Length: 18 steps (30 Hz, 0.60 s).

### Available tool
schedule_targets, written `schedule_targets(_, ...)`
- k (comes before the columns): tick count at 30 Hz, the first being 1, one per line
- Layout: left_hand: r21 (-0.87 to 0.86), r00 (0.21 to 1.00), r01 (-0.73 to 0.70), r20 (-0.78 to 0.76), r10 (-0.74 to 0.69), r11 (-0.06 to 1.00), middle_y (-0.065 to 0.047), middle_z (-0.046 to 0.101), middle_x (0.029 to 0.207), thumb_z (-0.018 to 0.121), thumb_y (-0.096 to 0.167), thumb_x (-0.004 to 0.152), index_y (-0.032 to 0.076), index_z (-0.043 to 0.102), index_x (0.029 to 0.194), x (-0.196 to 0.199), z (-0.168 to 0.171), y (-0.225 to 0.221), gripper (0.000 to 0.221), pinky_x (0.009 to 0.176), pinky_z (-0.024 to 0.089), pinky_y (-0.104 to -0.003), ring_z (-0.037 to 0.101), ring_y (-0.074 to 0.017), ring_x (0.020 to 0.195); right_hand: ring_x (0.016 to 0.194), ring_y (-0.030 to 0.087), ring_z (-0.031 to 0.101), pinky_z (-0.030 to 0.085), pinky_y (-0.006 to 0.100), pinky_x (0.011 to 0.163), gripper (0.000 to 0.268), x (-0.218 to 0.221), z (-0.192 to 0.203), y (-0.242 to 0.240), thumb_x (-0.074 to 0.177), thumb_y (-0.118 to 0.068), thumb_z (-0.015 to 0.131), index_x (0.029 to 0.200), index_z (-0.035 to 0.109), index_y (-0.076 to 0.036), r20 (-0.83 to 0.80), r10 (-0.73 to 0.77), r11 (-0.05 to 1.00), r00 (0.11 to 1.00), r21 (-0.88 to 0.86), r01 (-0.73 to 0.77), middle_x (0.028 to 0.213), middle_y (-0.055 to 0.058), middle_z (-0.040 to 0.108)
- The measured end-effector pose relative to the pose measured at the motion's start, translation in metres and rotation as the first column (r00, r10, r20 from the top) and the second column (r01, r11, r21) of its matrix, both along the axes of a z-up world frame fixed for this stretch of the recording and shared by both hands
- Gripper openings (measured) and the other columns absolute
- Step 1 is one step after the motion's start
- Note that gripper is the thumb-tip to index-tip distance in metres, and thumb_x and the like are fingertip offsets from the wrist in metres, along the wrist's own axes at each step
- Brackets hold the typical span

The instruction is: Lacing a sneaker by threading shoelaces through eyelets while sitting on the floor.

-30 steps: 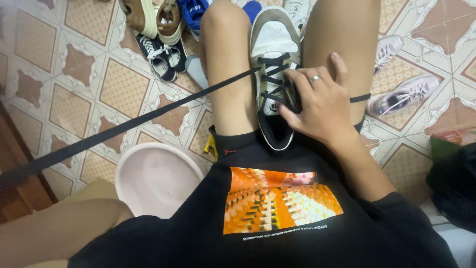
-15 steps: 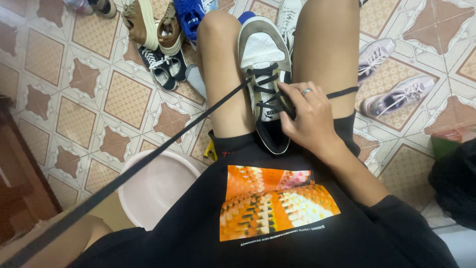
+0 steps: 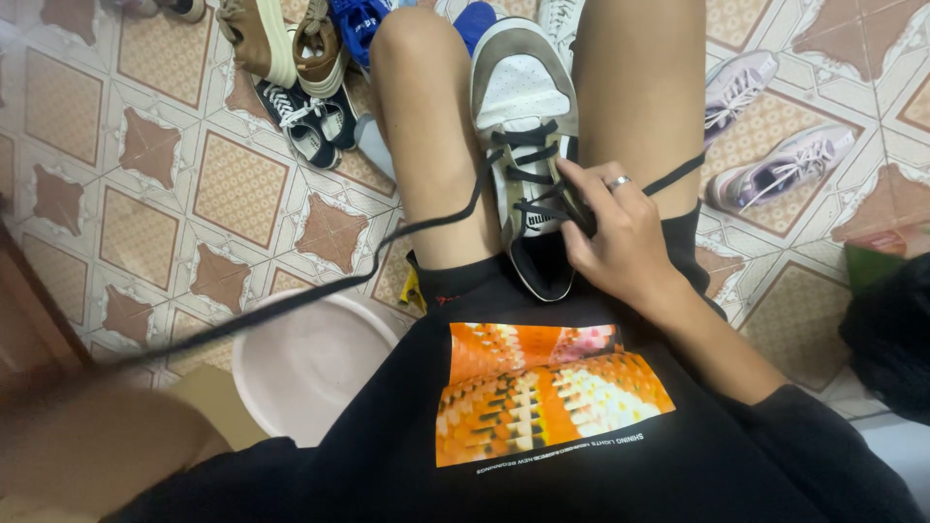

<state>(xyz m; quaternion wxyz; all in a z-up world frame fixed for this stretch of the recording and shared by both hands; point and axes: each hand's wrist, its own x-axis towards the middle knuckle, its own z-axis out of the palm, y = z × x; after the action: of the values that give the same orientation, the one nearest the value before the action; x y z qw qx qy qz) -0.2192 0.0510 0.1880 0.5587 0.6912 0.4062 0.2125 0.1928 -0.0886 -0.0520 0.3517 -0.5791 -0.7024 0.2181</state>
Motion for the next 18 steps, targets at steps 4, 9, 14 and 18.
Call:
schedule_targets(4,0.008,0.996,-0.012,0.087,0.011,1.0,-0.018,0.075,0.099,0.073,-0.004,0.096,-0.007,0.068,0.116,0.143,-0.047,-0.012,0.02,0.066,0.062,-0.022,0.074,-0.0185,0.076,0.076,0.027,0.054,0.046,0.034,0.069,0.065,-0.002,0.025,-0.01,0.078,0.004,0.07,0.142,0.061,0.005,-0.046,0.039,0.993,0.998,-0.111,-0.044,0.102,0.016,0.061)
schedule_targets(9,0.182,0.983,0.143,-0.139,-0.119,0.973,-0.008,0.077,0.082,0.073,0.008,0.092,0.004,0.079,0.099,0.198,-0.149,-0.029,0.01,0.059,0.052,-0.029,0.066,-0.0197,0.066,0.079,0.029,0.06,0.05,0.038,0.07,0.059,-0.005,0.006,-0.021,0.079,0.0,0.073,0.138,0.066,0.002,-0.116,-0.028,0.998,0.993,-0.062,0.02,0.097,0.013,0.061)
schedule_targets(14,0.344,0.946,0.201,-0.313,-0.09,0.917,-0.01,0.063,0.081,0.07,0.018,0.092,0.011,0.078,0.089,0.218,-0.18,-0.048,0.012,0.061,0.057,-0.048,0.069,-0.0376,0.071,0.08,0.036,0.064,0.052,0.046,0.07,0.056,-0.003,-0.006,-0.028,0.08,-0.002,0.077,0.135,0.07,0.002,-0.21,-0.072,0.997,0.975,-0.029,0.068,0.094,0.017,0.063)
schedule_targets(18,0.46,0.928,0.217,-0.371,-0.036,0.861,-0.005,0.054,0.08,0.071,0.018,0.089,0.01,0.075,0.081,0.222,-0.18,-0.048,0.012,0.059,0.055,-0.043,0.066,-0.0316,0.071,0.08,0.033,0.064,0.051,0.043,0.071,0.05,-0.004,-0.01,-0.028,0.083,-0.001,0.077,0.133,0.072,0.002,-0.269,-0.092,0.996,0.959,-0.037,0.085,0.093,0.016,0.063)
